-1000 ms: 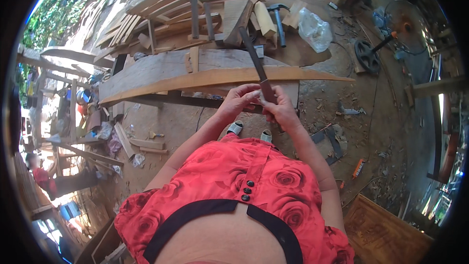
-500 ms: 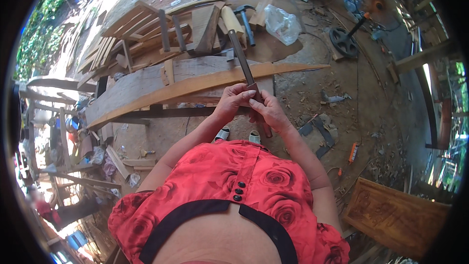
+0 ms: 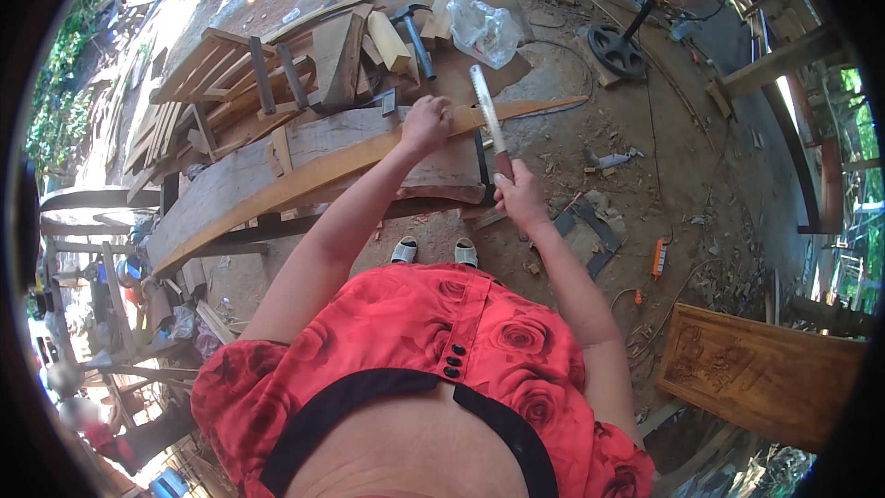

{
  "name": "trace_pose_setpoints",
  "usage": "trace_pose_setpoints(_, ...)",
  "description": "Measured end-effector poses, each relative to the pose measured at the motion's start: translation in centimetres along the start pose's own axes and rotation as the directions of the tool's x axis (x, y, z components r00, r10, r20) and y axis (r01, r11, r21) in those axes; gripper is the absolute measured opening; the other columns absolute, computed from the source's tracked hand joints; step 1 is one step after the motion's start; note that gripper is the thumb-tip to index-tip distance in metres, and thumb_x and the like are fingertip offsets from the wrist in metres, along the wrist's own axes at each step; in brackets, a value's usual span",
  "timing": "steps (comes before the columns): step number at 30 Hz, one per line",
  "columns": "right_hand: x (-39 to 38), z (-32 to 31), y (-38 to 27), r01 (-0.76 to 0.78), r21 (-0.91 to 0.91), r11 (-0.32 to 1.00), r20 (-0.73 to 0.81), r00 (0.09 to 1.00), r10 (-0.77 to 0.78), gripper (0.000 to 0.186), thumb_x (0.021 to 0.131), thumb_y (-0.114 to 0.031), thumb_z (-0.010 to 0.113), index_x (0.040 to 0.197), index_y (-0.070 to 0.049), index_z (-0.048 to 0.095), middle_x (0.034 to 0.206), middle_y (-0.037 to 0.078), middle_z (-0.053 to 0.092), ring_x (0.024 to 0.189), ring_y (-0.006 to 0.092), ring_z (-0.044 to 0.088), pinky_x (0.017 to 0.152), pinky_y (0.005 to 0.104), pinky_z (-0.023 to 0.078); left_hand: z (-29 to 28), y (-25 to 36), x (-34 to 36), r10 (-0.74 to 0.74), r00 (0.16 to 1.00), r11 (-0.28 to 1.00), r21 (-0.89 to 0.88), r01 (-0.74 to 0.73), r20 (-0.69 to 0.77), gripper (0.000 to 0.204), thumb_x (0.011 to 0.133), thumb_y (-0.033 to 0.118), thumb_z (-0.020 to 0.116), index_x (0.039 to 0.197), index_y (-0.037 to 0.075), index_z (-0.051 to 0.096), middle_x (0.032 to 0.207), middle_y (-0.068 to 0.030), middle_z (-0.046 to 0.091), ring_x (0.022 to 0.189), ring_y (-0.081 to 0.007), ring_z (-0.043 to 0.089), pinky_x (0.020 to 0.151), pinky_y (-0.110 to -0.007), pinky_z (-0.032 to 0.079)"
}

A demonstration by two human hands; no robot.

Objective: The person cuts and shapes a curved piece of wood using a saw blade, measures the piece with a metal ruler, and cuts the wood further with the saw blade.

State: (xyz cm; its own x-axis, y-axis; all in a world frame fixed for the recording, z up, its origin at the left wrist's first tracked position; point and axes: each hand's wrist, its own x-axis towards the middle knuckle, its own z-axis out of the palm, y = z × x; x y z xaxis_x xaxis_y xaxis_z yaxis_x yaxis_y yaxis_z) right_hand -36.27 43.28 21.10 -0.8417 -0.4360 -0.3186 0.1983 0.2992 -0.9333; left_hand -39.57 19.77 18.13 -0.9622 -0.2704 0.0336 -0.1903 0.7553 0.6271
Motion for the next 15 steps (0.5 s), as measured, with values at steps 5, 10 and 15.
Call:
trace_pose_setpoints(5,3.7,1.0,4.5,0.103,-0.530,0.841,-0.139,0.969,-0.206,0.019,0.088,-0.024,0.054,0.088,-0.005,0.049,0.064,0.013,0.058,0.053,0.0262,0.059,0.050,0.0393,0.045,4.6,-1.7,2.0,0.041,0.987,0.964,0.267,0.002,-0.157,0.033,0.088,0.029,0.046,0.109,0.007,0.059,0.117,-0.0096,0.056,0.115,-0.0277,0.046,0.102,-0.052,0.024)
trace_pose_setpoints(10,4.3,2.0,2.9,-0.004,-0.656,0.755,-0.166,0.976,-0.140,0.027,0.089,-0.031,0.051,0.089,-0.004,0.049,0.075,0.023,0.060,0.074,0.0427,0.059,0.065,0.0515,0.043,3.1,0.1,1.7,-0.161,0.987,0.925,0.351,0.150,0.003,0.043,0.091,0.034,0.034,0.099,0.008,0.067,0.108,-0.0108,0.061,0.110,-0.0297,0.049,0.107,-0.055,0.015)
trace_pose_setpoints(15,5.1,2.6,2.8,-0.053,-0.753,0.656,-0.141,0.987,-0.082,0.025,0.089,-0.029,0.049,0.095,-0.004,0.048,0.080,0.025,0.061,0.080,0.0440,0.060,0.070,0.0530,0.044,3.2,0.2,1.7,-0.142,0.989,0.928,0.341,0.149,-0.046,0.045,0.091,0.034,0.033,0.094,0.008,0.069,0.102,-0.0115,0.063,0.106,-0.0303,0.052,0.106,-0.056,0.015)
